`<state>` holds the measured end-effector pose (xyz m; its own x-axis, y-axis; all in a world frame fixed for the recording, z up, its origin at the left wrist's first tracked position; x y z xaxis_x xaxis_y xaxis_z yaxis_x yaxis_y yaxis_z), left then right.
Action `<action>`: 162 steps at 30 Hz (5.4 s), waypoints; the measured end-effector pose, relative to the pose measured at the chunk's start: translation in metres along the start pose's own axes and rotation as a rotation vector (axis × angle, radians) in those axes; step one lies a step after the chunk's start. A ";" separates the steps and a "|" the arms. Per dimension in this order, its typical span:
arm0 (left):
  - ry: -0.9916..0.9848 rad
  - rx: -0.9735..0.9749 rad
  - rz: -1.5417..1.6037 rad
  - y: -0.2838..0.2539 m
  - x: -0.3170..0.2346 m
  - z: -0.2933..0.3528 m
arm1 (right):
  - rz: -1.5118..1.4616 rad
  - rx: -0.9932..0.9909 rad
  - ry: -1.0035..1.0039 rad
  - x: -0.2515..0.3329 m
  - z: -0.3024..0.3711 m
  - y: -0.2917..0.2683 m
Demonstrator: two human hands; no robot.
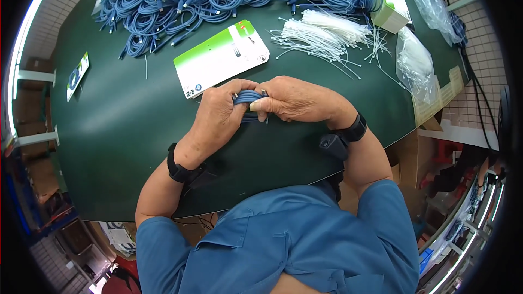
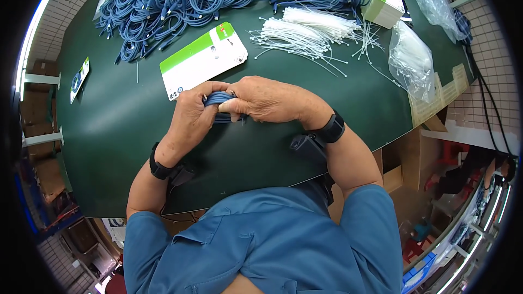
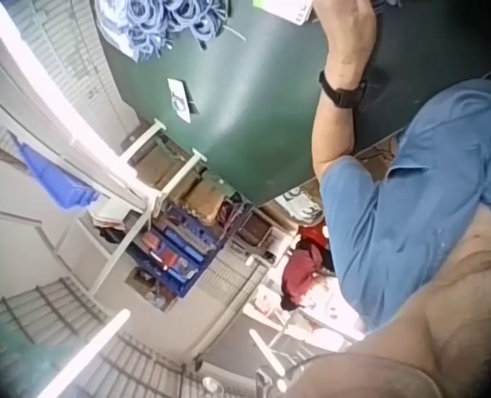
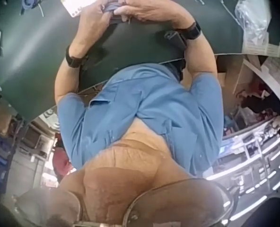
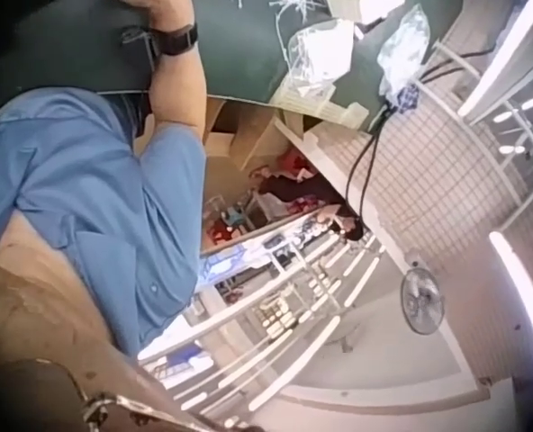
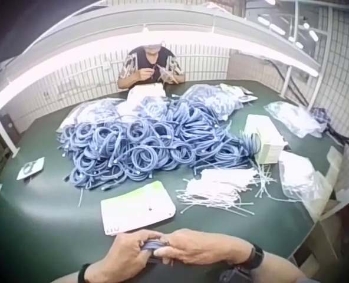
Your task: The person packages a coiled cable by placing it onto a cardboard backing and threading a plastic zip tie through the card and around the cable. After pulling the tie tight by hand to secure the cable, the person sets the assembled unit aside.
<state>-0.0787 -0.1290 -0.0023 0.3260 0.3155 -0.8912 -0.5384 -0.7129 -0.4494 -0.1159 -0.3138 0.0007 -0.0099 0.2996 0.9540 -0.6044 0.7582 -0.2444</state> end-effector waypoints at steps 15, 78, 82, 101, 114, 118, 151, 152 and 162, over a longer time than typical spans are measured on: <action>0.428 -0.567 -0.308 -0.039 -0.050 0.010 | -0.190 -0.287 0.061 0.020 0.001 -0.012; 0.806 -0.015 -0.366 -0.032 -0.071 -0.021 | 0.921 -0.580 -0.383 0.060 0.021 -0.014; 0.722 0.018 -0.388 -0.049 -0.074 0.002 | 0.641 -0.349 -0.594 0.064 0.010 -0.009; 0.701 0.084 -0.189 -0.023 -0.045 0.009 | -0.219 -0.197 -0.150 0.032 0.037 -0.013; 0.361 -0.184 -0.687 -0.058 0.010 -0.028 | -0.061 -0.632 -0.196 0.007 0.035 -0.043; 0.221 -0.065 -0.797 -0.061 0.033 -0.033 | 0.028 -0.685 -0.244 0.003 0.035 -0.044; 0.462 -0.122 -0.764 -0.016 -0.045 0.037 | 0.547 -0.782 -0.715 0.036 0.020 0.016; 0.467 -0.141 -0.716 -0.015 -0.047 0.037 | 0.574 -0.800 -0.729 0.033 0.019 0.015; 0.382 -0.326 -0.348 -0.065 -0.025 0.049 | 0.624 -0.836 -0.866 0.015 0.024 0.011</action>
<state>-0.0901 -0.0595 0.0457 0.7284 0.3599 -0.5831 -0.1047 -0.7825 -0.6138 -0.1419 -0.3151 0.0170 -0.7837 0.4971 0.3725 0.3424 0.8461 -0.4086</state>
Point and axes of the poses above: each hand's wrist, its own z-axis away from the middle knuckle, its own y-axis out of the palm, x = y × z, the point moved 3 cm from there along -z, towards the middle knuckle, and after that the axes turned 2 degrees about -x, right-handed, at the moved point
